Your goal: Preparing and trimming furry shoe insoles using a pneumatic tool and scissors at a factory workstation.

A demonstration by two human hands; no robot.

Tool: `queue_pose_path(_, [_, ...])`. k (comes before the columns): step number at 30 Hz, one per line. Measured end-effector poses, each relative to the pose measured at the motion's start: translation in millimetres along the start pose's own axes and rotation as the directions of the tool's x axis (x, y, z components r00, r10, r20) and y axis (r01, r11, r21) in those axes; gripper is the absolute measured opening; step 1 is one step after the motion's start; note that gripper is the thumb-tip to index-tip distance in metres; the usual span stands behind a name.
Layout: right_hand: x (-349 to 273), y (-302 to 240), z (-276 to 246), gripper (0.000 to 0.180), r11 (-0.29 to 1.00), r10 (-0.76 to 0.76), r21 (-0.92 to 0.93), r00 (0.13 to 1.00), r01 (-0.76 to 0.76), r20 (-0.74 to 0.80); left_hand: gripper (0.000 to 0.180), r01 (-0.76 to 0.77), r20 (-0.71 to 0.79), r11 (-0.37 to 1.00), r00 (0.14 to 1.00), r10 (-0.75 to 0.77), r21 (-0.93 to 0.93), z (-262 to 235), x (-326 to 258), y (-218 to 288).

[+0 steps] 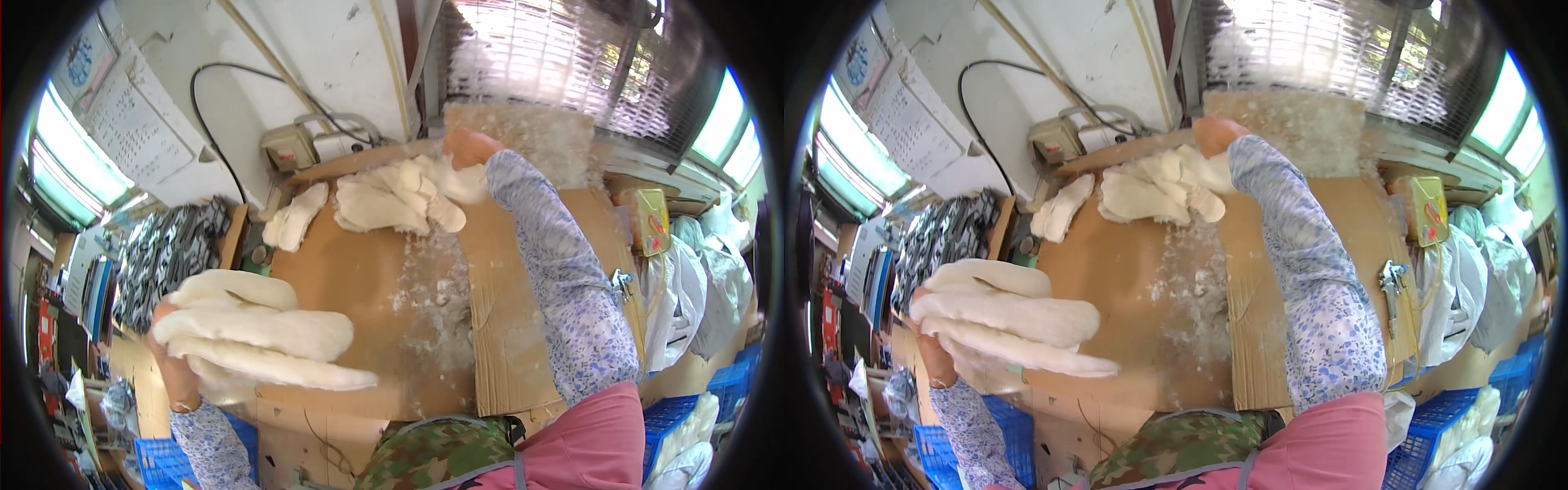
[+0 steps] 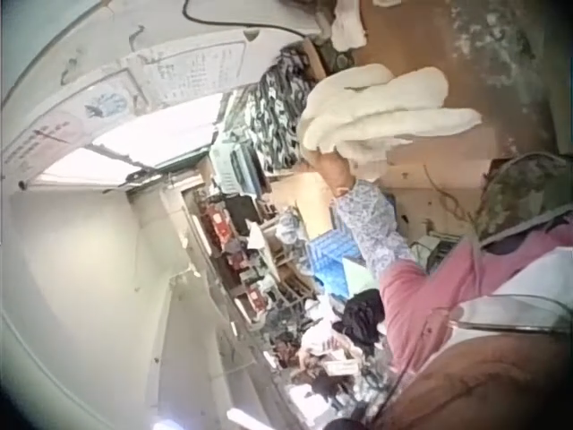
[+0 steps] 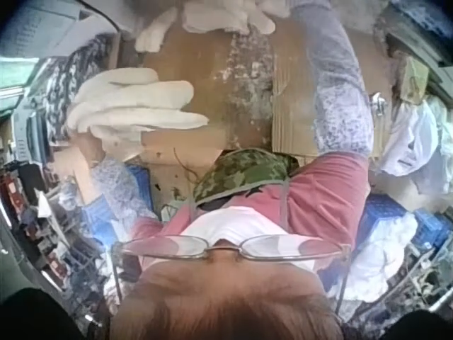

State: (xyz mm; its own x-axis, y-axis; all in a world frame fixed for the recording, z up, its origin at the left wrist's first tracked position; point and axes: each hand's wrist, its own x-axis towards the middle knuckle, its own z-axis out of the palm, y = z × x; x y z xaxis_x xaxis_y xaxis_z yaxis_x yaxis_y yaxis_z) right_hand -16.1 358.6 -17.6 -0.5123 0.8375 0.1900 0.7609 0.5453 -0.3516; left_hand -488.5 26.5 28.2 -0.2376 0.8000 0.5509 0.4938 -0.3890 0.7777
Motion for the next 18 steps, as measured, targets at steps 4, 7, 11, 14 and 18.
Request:
queue_pose_path(4, [-29.5,-15.1,-38.1,0.039,0.311,-0.079,0.95,0.997,0.006,0.019,0.02,0.038,0.287,0.981,0.958,0.019,-0.19,54.1,12.8,36.5])
queue_pose_path(7, [-38.3,-32.1,-54.6,0.041,0.995,-0.052,0.087,0.995,0.046,0.079,0.02,0.038,0.394,0.953,0.915,0.089,-0.302,78.3,19.4,54.5])
queue_pose_path(11, [-49.5,-61.4,-75.5,0.043,0.992,0.128,-0.019,0.991,-0.127,0.048,0.02,0.075,0.502,0.922,0.854,0.138,-0.38,106.0,23.9,67.6])
queue_pose_path(14, [-62.9,-91.3,-86.3,0.048,0.963,0.01,0.267,0.997,-0.029,0.071,0.018,0.128,0.568,0.932,0.818,0.094,-0.339,113.3,27.1,74.4])
queue_pose_path(18, [-73.9,-144.0,-91.2,0.062,0.957,-0.185,0.25,0.972,0.146,0.142,0.048,0.247,0.606,0.885,0.794,0.048,-0.394,136.6,33.5,88.6])
